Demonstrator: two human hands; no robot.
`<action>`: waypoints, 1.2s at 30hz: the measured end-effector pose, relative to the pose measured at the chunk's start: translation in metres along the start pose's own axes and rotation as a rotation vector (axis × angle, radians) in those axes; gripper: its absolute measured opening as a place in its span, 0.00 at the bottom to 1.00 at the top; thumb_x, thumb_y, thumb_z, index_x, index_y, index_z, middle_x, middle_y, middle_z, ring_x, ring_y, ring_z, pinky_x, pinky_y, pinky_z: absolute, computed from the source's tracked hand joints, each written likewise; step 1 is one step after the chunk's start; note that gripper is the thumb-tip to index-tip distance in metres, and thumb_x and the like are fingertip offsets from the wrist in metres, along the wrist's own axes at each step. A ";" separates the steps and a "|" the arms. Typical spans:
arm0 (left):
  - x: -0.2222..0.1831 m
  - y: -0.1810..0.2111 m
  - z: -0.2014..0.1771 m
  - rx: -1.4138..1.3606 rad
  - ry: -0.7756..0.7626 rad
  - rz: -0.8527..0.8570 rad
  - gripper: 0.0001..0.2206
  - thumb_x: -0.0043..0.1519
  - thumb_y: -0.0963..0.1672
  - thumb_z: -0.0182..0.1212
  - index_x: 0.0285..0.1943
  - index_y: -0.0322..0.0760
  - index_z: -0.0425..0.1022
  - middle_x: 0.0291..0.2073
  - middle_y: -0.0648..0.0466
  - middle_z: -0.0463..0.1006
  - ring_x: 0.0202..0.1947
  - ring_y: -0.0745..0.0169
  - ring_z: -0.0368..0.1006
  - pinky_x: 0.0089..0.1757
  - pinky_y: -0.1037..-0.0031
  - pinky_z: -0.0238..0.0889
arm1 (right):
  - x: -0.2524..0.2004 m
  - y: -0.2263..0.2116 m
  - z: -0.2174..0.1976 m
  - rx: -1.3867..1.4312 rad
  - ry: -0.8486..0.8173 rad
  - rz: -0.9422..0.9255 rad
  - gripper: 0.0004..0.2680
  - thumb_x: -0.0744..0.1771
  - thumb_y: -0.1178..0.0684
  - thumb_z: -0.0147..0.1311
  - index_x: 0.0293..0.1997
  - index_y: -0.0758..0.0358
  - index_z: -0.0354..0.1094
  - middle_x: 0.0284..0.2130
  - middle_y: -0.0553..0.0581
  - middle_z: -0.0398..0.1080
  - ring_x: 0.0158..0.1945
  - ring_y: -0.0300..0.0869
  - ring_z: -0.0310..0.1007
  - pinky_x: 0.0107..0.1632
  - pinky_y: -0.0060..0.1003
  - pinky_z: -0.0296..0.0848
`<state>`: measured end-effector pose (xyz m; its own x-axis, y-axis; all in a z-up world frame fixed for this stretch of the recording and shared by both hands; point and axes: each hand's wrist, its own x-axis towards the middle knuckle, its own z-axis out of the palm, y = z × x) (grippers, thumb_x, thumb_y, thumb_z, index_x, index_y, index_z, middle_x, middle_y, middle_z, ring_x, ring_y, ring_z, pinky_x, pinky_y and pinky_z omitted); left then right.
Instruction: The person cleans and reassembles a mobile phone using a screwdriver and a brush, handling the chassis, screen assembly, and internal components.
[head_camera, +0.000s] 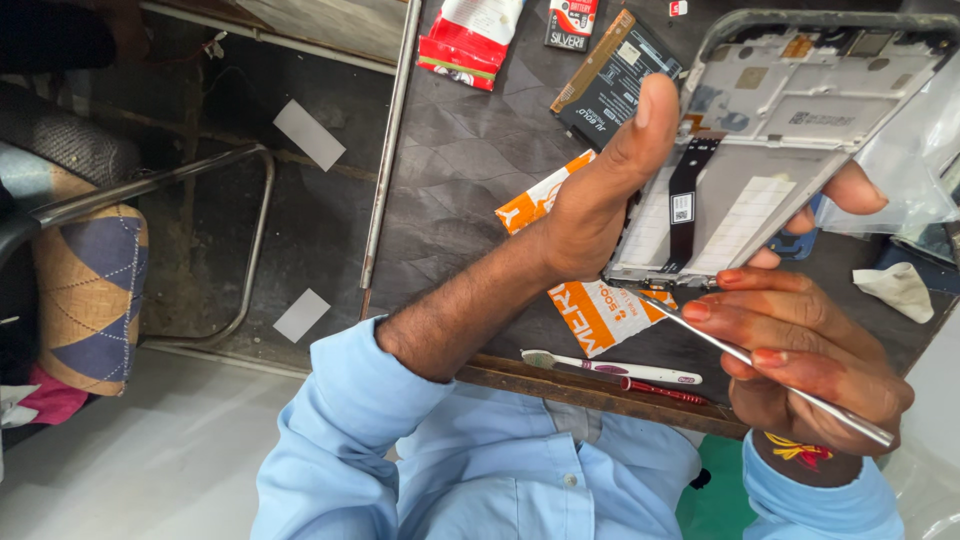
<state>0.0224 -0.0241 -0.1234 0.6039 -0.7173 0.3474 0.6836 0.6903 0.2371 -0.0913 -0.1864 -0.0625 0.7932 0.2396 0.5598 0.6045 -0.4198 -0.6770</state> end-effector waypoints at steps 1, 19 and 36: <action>0.000 0.000 0.000 -0.006 0.000 0.001 0.39 0.74 0.62 0.29 0.76 0.25 0.53 0.63 0.30 0.67 0.51 0.59 0.73 0.50 0.70 0.74 | -0.001 0.000 0.000 -0.004 0.000 0.011 0.09 0.71 0.56 0.54 0.47 0.63 0.54 0.35 0.70 0.76 0.41 0.58 0.82 0.48 0.55 0.83; 0.001 0.003 0.006 -0.026 0.024 0.010 0.39 0.74 0.63 0.30 0.77 0.26 0.52 0.62 0.30 0.67 0.47 0.59 0.72 0.48 0.70 0.74 | -0.006 -0.003 0.002 -0.025 0.050 0.051 0.09 0.73 0.56 0.53 0.50 0.62 0.53 0.36 0.69 0.76 0.40 0.56 0.83 0.50 0.54 0.84; -0.003 0.022 0.015 0.180 0.027 0.007 0.45 0.69 0.66 0.38 0.79 0.24 0.52 0.61 0.30 0.67 0.53 0.58 0.71 0.56 0.67 0.74 | 0.005 -0.016 -0.016 0.001 -0.063 0.259 0.06 0.65 0.60 0.61 0.39 0.69 0.66 0.32 0.65 0.76 0.38 0.51 0.82 0.41 0.43 0.81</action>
<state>0.0294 -0.0050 -0.1061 0.6207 -0.7132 0.3256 0.5963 0.6991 0.3946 -0.0978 -0.1922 -0.0416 0.9245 0.1782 0.3371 0.3808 -0.4737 -0.7941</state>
